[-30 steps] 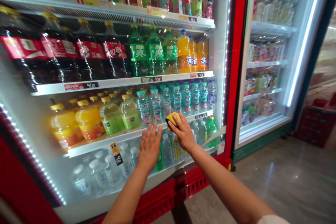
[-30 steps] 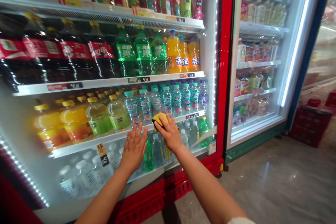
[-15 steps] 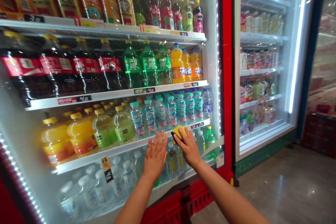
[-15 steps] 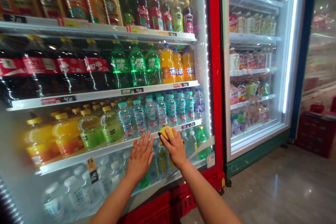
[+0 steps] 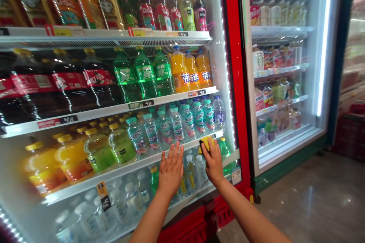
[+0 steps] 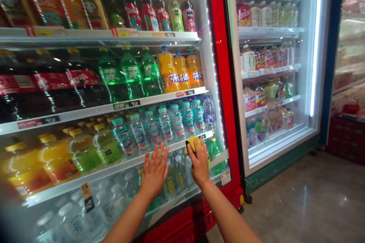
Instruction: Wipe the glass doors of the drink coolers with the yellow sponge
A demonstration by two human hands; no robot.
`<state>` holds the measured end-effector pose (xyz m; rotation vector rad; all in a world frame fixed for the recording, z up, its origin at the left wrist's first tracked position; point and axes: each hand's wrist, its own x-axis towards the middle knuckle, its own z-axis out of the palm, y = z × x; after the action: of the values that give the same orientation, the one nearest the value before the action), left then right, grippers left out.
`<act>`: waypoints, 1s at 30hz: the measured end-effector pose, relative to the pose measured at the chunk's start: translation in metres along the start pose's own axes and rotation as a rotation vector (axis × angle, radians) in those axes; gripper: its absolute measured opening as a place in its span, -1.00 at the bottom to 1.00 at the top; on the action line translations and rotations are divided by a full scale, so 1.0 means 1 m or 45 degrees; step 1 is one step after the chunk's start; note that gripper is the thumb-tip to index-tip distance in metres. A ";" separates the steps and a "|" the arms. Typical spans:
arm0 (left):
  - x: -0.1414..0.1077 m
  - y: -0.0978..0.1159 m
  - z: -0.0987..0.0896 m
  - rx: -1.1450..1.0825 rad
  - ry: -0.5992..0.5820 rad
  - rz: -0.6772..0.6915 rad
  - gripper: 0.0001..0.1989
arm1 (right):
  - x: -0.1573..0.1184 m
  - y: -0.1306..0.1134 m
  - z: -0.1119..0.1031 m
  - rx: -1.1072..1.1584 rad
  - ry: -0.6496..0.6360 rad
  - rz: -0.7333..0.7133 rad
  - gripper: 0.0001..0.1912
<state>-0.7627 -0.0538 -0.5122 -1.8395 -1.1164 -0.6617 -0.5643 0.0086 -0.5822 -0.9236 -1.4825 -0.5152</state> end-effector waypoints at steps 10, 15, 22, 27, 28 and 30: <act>0.027 0.029 0.014 -0.051 -0.046 -0.003 -0.14 | 0.077 0.075 -0.025 -0.063 0.061 -0.012 0.00; 0.029 0.042 0.022 -0.059 -0.011 0.014 -0.15 | 0.019 0.068 -0.020 0.002 0.066 0.031 0.06; 0.046 0.053 0.025 -0.087 -0.114 0.073 -0.11 | 0.082 0.085 -0.033 0.004 -0.067 -0.081 -0.05; 0.051 0.058 0.029 -0.129 -0.062 0.053 -0.09 | 0.066 0.126 -0.044 -0.087 0.018 0.064 0.07; 0.050 0.059 0.031 -0.136 -0.052 0.050 -0.10 | 0.052 0.129 -0.044 -0.094 0.026 0.085 0.09; 0.048 0.062 0.033 -0.147 -0.040 0.044 -0.12 | 0.026 0.131 -0.043 -0.095 0.026 0.117 0.12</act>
<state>-0.6857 -0.0183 -0.5154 -1.9685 -1.0839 -0.6921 -0.4325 0.0576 -0.5776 -1.0373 -1.4037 -0.5137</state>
